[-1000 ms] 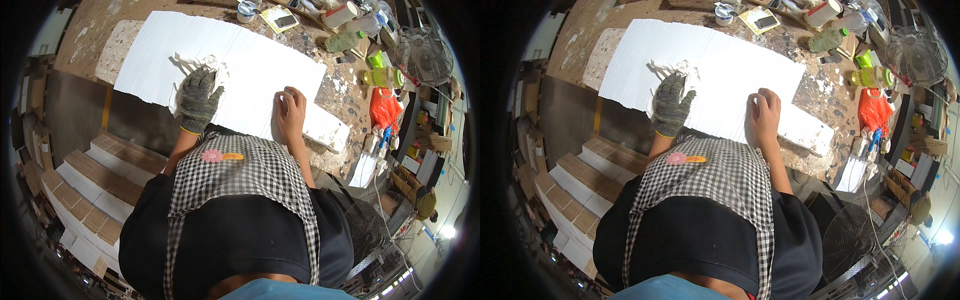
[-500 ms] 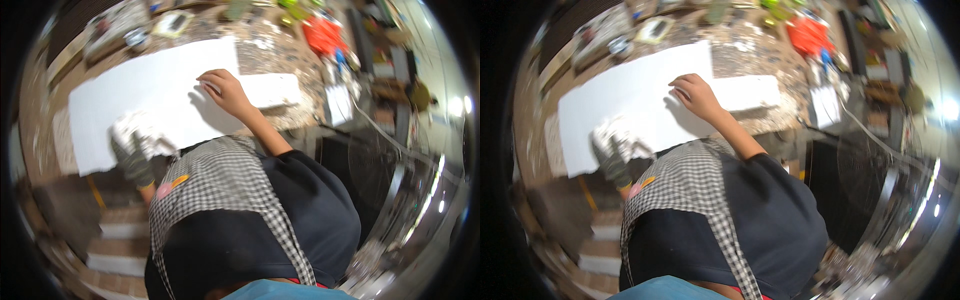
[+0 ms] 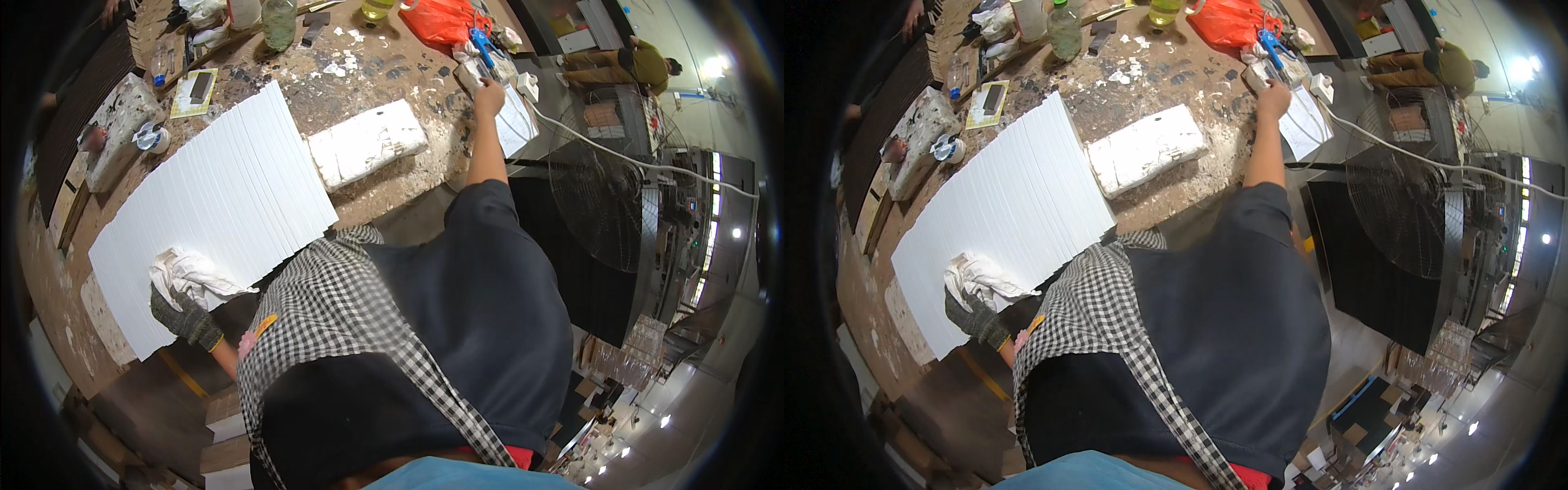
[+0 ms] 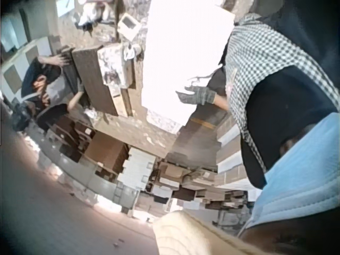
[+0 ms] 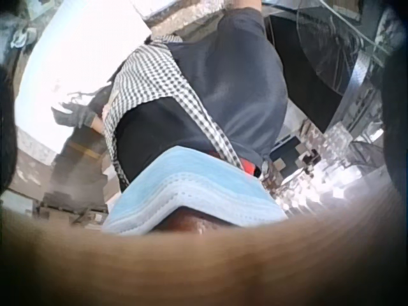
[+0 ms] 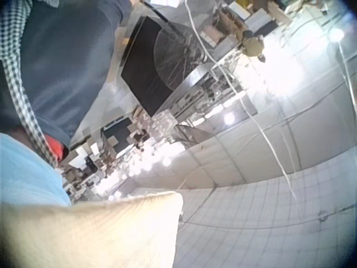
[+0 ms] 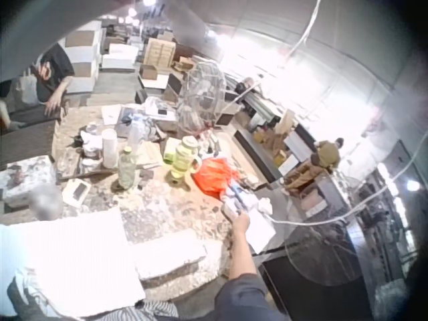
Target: The person uses a utility knife to score and snap white corrugated boards into strips on a workbench. They repeatedly wipe the board surface with a cloth, realign the material, and separate cut sections. The person stacks the resulting strips on the bench.
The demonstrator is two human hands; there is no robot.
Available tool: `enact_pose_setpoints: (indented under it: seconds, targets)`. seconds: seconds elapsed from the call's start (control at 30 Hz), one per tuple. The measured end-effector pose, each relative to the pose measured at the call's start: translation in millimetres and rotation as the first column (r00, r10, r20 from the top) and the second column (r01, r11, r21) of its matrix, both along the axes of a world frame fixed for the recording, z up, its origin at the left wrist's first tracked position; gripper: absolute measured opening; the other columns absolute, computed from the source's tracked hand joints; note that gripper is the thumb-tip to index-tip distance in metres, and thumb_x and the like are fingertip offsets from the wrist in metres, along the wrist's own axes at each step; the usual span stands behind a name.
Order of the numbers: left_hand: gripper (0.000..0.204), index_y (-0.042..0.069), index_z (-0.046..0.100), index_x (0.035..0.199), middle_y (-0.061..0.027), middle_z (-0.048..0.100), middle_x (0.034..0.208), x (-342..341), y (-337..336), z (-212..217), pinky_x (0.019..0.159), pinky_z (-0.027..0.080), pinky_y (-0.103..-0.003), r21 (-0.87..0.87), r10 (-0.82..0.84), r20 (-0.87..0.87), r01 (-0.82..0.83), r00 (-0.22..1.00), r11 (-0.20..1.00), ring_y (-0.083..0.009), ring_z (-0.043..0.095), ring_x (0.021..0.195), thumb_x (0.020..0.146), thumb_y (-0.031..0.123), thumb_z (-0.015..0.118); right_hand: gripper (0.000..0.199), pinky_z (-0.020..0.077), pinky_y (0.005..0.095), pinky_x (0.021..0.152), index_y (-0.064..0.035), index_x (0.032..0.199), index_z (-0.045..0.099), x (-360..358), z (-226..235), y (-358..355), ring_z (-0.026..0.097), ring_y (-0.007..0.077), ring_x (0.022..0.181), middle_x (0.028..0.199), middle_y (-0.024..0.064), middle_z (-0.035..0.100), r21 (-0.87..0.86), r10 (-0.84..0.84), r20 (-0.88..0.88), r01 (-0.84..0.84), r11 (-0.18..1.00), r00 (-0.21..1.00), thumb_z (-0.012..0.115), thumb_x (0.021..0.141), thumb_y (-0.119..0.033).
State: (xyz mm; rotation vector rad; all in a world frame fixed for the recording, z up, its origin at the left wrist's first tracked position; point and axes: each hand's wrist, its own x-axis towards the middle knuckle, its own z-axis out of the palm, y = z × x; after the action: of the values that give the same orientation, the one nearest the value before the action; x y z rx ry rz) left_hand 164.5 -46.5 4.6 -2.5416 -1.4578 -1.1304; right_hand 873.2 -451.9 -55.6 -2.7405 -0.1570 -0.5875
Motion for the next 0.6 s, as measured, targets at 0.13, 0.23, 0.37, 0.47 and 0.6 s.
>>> enact_pose_setpoints:
  seconds: [0.13, 0.23, 0.37, 0.47, 0.6]
  targets:
    - [0.051, -0.002, 0.062, 0.135, -0.0223, 0.062, 0.125, -5.6, 2.6, -3.3, 0.1, 0.049, -0.053, -0.021, 0.004, 0.034, -0.004, 0.999, 1.0, -0.0396, 0.059, 0.115, 0.106, 0.04, 0.059, 0.028, 0.0552, 0.0486, 0.093, -0.0196, 0.115, 0.08, 66.0, -36.8, -24.8, 0.07, 0.0374, 0.105, 0.112, 0.0182, 0.074, -0.099, -0.163, -0.055, 0.157, 0.983, 0.985, 0.064, 0.092, -0.022]
    - [0.052, -0.001, 0.061, 0.137, -0.021, 0.063, 0.132, -9.9, 5.0, -7.3, 0.105, 0.047, -0.05, -0.194, -0.019, -0.015, 0.016, 1.0, 0.981, -0.0388, 0.059, 0.121, 0.104, 0.04, 0.06, 0.032, 0.0564, 0.0516, 0.088, -0.0218, 0.118, 0.079, 107.9, -65.6, -41.6, 0.073, 0.0365, 0.103, 0.11, 0.0153, 0.077, -0.198, -0.128, -0.122, 0.102, 0.975, 0.984, 0.061, 0.092, -0.026]
    - [0.047, 0.003, 0.062, 0.137, -0.0167, 0.066, 0.133, -12.8, 0.3, -14.4, 0.111, 0.044, -0.047, -0.112, 0.123, 0.093, -0.112, 0.988, 0.987, -0.0368, 0.059, 0.125, 0.1, 0.031, 0.065, 0.036, 0.0589, 0.0453, 0.085, -0.0202, 0.114, 0.082, 127.3, -77.2, -60.6, 0.076, 0.0327, 0.096, 0.104, 0.0112, 0.08, -0.122, 0.003, -0.135, -0.019, 0.992, 0.991, 0.075, 0.079, -0.017]
    - [0.042, 0.004, 0.065, 0.134, -0.017, 0.068, 0.13, -15.0, -2.0, -17.6, 0.11, 0.045, -0.048, -0.068, 0.155, -0.016, -0.155, 0.988, 0.985, -0.0368, 0.061, 0.122, 0.099, 0.026, 0.067, 0.037, 0.0586, 0.0444, 0.085, -0.0142, 0.113, 0.081, 115.8, -52.9, -45.5, 0.076, 0.0321, 0.094, 0.103, 0.0134, 0.08, -0.186, 0.0, -0.055, -0.01, 0.983, 0.998, 0.079, 0.076, -0.016]
    - [0.039, 0.003, 0.067, 0.131, -0.0174, 0.07, 0.127, -15.9, -3.4, -18.6, 0.109, 0.045, -0.05, -0.065, 0.156, -0.042, -0.158, 0.987, 0.985, -0.037, 0.063, 0.12, 0.099, 0.025, 0.067, 0.038, 0.0569, 0.0408, 0.078, -0.004, 0.117, 0.078, 54.6, 9.0, 48.5, 0.075, 0.0268, 0.085, 0.097, 0.0135, 0.08, 0.088, 0.237, -0.003, -0.236, 0.968, 0.971, 0.081, 0.087, -0.028]
